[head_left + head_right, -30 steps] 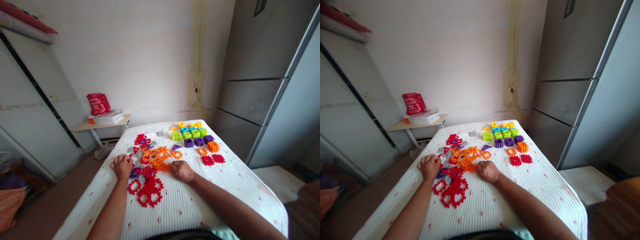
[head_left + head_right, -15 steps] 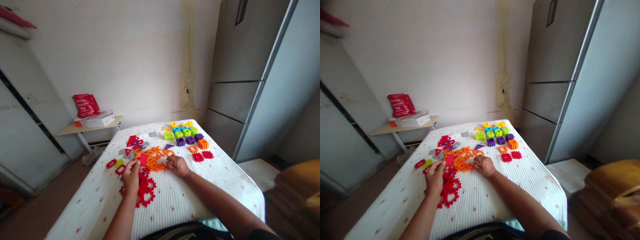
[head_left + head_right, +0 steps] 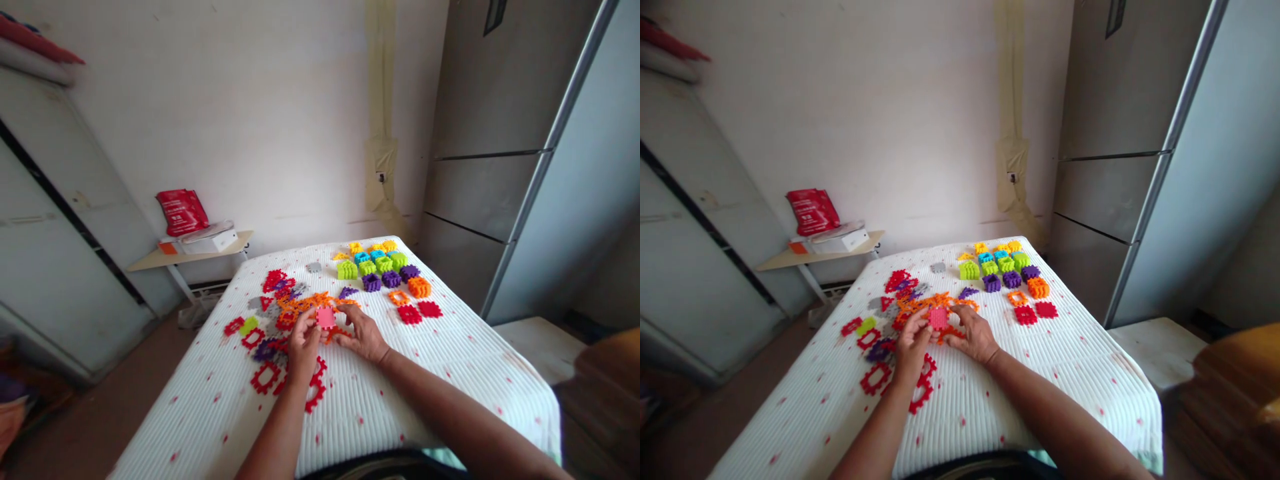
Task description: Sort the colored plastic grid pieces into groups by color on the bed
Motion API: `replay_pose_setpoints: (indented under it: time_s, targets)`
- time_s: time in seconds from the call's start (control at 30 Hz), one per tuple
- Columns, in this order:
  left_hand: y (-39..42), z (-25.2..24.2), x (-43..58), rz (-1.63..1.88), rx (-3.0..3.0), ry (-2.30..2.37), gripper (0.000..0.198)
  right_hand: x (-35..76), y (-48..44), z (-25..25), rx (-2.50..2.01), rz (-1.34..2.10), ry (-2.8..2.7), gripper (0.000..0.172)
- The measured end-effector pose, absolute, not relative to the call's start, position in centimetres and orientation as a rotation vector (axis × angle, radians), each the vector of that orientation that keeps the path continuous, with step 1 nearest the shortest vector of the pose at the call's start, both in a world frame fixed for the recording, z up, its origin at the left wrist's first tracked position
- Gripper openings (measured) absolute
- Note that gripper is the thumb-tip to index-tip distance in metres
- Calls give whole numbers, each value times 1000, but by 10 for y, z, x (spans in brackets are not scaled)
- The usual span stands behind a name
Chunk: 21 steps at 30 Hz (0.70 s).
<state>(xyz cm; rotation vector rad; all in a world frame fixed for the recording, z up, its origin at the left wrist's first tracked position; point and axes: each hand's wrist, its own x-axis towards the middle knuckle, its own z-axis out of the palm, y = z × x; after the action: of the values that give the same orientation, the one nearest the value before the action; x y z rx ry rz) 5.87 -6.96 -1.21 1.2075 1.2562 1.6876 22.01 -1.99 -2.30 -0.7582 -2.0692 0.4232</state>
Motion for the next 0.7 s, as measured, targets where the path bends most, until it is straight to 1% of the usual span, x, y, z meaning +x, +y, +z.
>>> replay_pose_setpoints:
  time_s: [0.13, 0.23, 0.53, 0.7]
  targets:
    - [-68, -16, 54, 1682, 1181, 1198, 56, 212, -24, -23, -684, 337, -2047, 54]
    - [-68, -17, 53, 1662, 1173, 1189, 59, 210, -26, -21, -672, 275, -2077, 49]
    - [-75, -9, 57, 1628, 1233, 1243, 48, 213, -24, -22, -645, 274, -2108, 45]
    - [-79, -5, 60, 1654, 1216, 1296, 50, 230, -18, -16, -618, 228, -2081, 44]
